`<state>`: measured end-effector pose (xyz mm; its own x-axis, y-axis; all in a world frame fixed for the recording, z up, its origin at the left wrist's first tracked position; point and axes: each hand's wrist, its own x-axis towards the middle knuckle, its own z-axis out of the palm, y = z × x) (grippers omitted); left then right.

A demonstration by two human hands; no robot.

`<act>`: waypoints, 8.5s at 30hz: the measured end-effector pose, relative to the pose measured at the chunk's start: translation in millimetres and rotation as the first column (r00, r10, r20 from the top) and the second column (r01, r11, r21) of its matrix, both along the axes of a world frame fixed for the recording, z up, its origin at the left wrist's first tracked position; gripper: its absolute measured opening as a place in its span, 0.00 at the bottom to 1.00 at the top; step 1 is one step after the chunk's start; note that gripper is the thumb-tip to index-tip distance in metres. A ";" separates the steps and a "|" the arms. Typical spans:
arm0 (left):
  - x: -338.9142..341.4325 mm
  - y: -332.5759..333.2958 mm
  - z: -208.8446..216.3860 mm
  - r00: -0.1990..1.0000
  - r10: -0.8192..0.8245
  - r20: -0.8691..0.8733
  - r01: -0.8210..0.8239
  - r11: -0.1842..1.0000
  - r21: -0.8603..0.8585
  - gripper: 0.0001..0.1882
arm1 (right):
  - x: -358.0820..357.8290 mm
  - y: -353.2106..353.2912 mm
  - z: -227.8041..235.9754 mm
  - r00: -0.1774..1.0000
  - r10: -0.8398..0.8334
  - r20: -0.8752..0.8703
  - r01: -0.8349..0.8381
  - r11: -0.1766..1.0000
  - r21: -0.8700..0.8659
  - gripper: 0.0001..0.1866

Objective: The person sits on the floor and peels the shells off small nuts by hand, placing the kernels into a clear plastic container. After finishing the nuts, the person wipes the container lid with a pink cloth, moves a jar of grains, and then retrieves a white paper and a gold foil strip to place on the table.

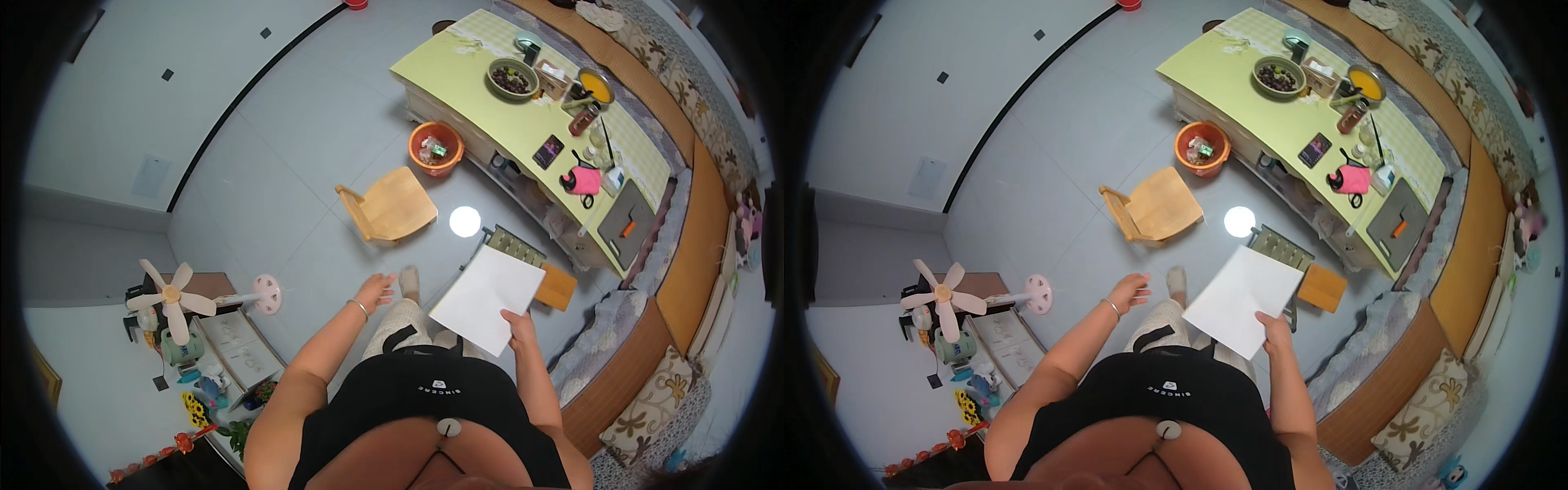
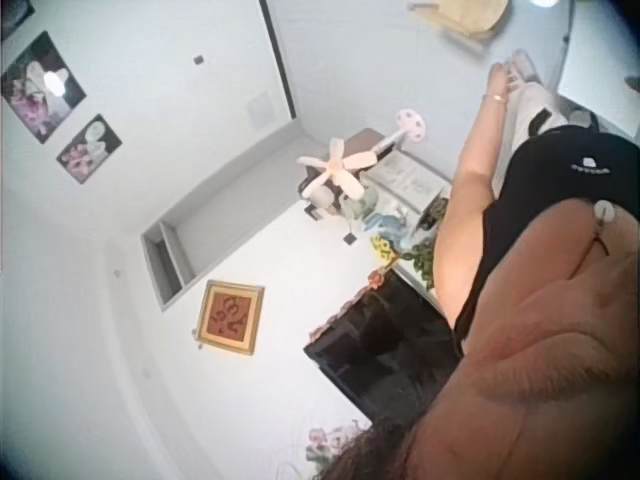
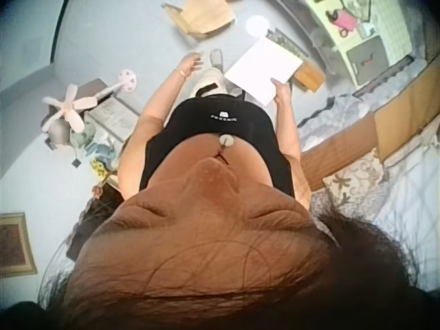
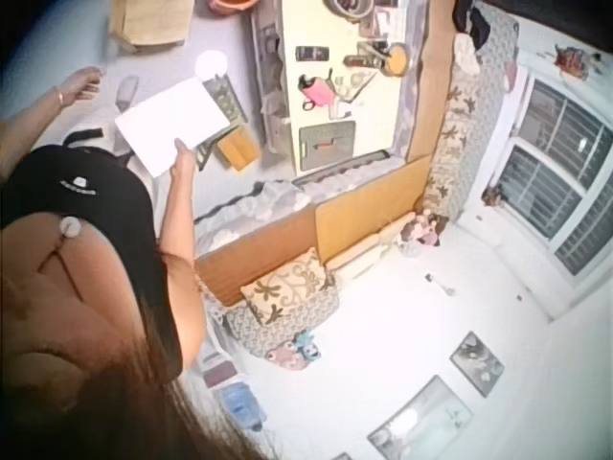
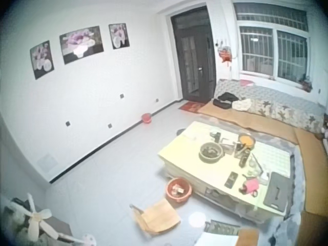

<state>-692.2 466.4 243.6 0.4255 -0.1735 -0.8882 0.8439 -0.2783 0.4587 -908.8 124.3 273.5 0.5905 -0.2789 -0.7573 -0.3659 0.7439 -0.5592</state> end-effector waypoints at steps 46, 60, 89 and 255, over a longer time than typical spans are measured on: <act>311.9 -14.5 -139.9 0.636 -0.754 -0.163 0.771 0.629 0.097 0.19 | 513.6 -279.9 -14.9 0.932 0.159 -0.327 -0.253 0.930 -0.267 0.19; 486.5 -216.2 15.4 0.317 -0.918 0.238 0.737 0.396 0.547 0.07 | 557.8 -317.9 -53.4 0.957 0.082 -0.278 -0.159 0.950 -0.269 0.18; 559.0 -236.8 -177.5 0.074 -0.965 0.250 0.906 -0.040 -0.420 0.11 | 758.8 -182.1 -84.3 0.942 0.202 -0.269 -0.271 0.930 -0.248 0.18; 764.9 -384.2 -262.3 0.401 -0.222 0.889 0.673 0.729 -0.122 0.23 | 772.0 -230.4 -298.3 0.983 -0.012 0.182 0.166 0.467 -0.868 0.09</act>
